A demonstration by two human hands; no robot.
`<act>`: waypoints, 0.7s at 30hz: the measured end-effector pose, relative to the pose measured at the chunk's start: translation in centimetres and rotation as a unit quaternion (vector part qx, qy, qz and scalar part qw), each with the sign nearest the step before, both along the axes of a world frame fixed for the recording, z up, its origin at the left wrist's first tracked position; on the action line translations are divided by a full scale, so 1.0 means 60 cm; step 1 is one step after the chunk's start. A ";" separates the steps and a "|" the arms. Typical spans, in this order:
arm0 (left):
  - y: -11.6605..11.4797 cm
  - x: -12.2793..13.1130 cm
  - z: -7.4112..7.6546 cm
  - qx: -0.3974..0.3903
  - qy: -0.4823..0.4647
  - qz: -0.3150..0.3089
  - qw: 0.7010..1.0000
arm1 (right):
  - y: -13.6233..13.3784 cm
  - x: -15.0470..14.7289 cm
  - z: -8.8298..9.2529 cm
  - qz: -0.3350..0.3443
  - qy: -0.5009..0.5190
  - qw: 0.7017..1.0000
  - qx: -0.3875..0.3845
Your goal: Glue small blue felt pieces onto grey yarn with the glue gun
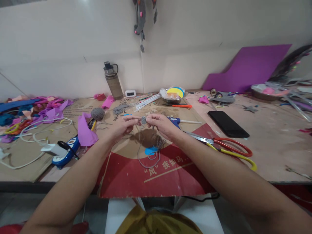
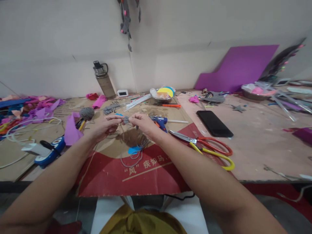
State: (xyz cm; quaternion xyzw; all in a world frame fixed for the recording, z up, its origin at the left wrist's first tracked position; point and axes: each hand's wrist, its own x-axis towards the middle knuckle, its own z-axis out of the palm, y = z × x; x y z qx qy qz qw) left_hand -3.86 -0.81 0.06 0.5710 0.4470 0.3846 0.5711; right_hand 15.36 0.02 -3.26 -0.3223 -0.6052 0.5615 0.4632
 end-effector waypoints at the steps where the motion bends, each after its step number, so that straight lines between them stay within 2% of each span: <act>1: -0.001 0.001 0.000 0.003 0.002 0.008 1.000 | 0.002 0.000 -0.002 -0.015 -0.017 1.000 0.001; 3: -0.004 0.004 0.000 0.000 0.006 0.016 1.000 | 0.004 -0.001 -0.005 -0.036 -0.044 0.998 0.004; 7: -0.009 0.012 -0.003 -0.008 0.030 -0.007 1.000 | 0.000 -0.002 -0.003 -0.049 -0.073 0.996 0.008; 14: -0.001 0.010 -0.008 -0.024 0.002 0.033 0.999 | 0.003 0.001 0.000 -0.017 -0.071 0.997 0.015; 16: 0.002 0.005 -0.007 -0.032 -0.010 0.037 0.999 | 0.009 0.008 0.007 -0.054 -0.090 0.994 0.032; 18: 0.005 0.000 -0.006 -0.037 -0.020 0.037 0.998 | 0.010 0.024 0.020 -0.121 -0.138 0.980 0.073; 20: 0.008 -0.006 -0.006 -0.034 -0.030 0.035 0.998 | 0.004 0.048 0.037 -0.200 -0.222 0.946 0.128; 21: 0.010 -0.009 -0.006 -0.031 -0.035 0.034 0.998 | -0.002 0.062 0.044 -0.239 -0.278 0.917 0.155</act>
